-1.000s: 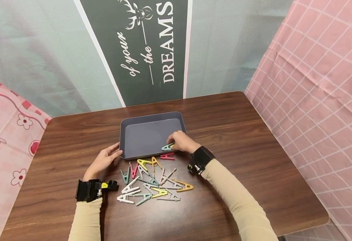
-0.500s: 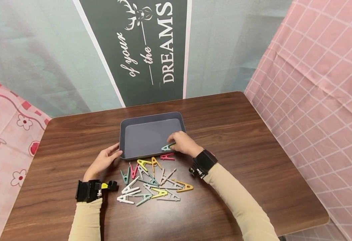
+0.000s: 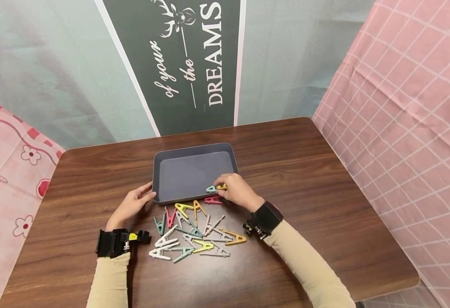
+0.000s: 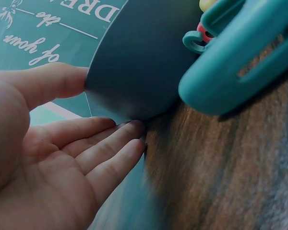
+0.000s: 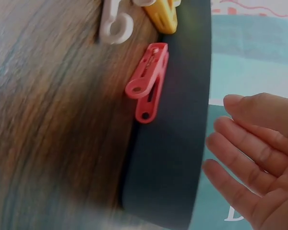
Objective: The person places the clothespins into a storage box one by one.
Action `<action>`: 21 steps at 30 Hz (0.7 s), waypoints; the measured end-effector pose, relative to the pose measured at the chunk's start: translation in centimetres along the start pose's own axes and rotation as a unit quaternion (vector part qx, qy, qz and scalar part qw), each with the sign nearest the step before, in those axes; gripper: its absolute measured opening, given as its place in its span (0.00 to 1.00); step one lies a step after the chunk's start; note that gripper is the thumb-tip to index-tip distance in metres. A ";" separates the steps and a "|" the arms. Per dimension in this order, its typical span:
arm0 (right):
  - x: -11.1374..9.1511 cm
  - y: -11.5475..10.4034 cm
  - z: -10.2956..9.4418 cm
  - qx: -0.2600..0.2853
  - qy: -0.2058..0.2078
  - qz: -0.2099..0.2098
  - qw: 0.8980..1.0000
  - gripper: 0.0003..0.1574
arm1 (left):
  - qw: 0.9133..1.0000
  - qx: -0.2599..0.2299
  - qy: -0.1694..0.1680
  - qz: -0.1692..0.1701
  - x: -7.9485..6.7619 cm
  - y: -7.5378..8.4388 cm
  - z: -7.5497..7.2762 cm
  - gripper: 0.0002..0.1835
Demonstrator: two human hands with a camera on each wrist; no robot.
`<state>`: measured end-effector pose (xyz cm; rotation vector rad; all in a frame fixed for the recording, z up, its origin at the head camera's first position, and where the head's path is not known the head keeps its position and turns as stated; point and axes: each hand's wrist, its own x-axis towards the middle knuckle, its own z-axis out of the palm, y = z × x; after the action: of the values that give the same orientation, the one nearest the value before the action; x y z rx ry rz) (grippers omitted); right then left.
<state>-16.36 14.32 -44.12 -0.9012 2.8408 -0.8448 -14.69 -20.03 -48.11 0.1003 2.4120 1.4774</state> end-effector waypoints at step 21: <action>-2.2 -2.9 0.0 -0.034 -0.043 -0.049 0.997 0.11 | 1.000 0.000 -0.002 0.001 0.0 0.1 0.0 0.32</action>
<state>-13.02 13.56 -42.96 -1.0651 2.7868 -0.7047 -14.68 -20.00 -47.98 0.1060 2.4087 1.4762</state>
